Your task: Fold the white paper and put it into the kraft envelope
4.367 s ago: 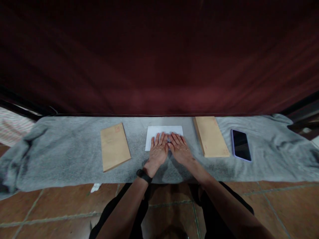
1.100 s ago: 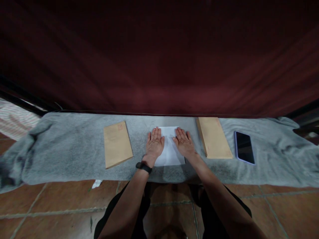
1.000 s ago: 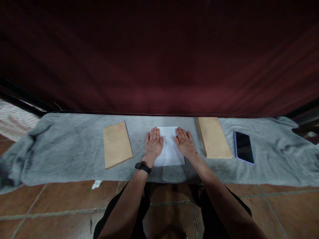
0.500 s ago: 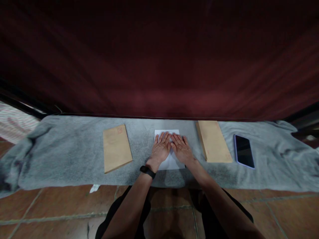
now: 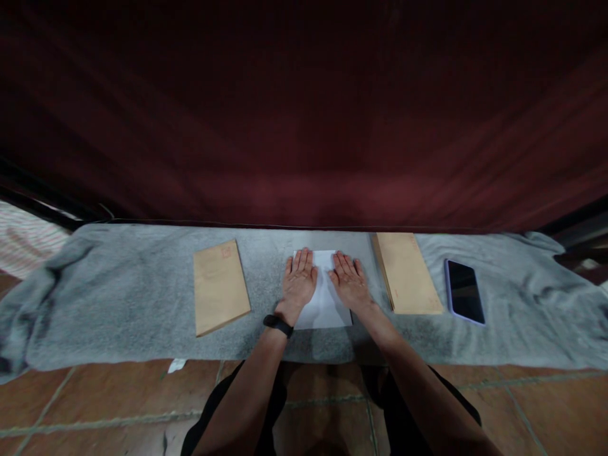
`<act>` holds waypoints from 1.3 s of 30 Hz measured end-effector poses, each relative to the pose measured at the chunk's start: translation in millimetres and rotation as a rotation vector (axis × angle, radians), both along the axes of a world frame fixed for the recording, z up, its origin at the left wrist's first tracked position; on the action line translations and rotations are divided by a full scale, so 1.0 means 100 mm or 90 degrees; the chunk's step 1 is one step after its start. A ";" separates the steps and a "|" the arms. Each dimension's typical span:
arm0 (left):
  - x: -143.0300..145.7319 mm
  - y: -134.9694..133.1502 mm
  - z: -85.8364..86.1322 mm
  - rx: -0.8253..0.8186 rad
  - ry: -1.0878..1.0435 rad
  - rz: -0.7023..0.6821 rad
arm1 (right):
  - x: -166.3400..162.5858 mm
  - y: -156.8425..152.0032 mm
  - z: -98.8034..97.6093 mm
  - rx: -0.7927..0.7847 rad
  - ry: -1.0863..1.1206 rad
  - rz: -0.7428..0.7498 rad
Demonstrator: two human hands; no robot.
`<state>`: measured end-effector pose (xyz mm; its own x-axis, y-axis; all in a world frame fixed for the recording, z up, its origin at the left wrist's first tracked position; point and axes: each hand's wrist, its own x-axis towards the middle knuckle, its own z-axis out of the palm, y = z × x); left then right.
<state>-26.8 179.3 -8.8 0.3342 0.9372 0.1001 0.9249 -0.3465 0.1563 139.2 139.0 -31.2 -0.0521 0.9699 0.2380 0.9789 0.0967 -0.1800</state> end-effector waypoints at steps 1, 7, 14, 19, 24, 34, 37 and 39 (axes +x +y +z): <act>-0.02 0.00 0.00 0.002 -0.001 0.006 | 0.02 0.00 0.01 -0.008 0.000 -0.002; -0.13 0.01 -0.02 0.009 -0.007 0.039 | 0.08 -0.02 0.08 -0.037 0.003 -0.016; -0.13 -0.19 0.08 0.033 -0.033 0.001 | -0.07 -0.33 0.16 -0.006 0.012 0.048; -0.04 -0.62 0.13 -0.005 -0.095 -0.139 | -0.25 -0.72 0.11 0.011 0.004 0.147; -0.09 -0.90 0.08 -0.011 -0.067 -0.185 | -0.27 -0.85 0.05 -0.024 -0.013 0.135; -0.52 -1.30 -0.04 0.051 0.008 -0.130 | -0.13 -1.07 0.05 0.020 -0.006 0.044; -0.57 -1.37 -0.04 0.055 0.008 -0.104 | -0.08 -1.15 0.07 0.017 -0.018 0.025; -0.59 -1.41 -0.03 0.057 0.007 -0.085 | -0.06 -1.18 0.08 0.003 -0.023 0.019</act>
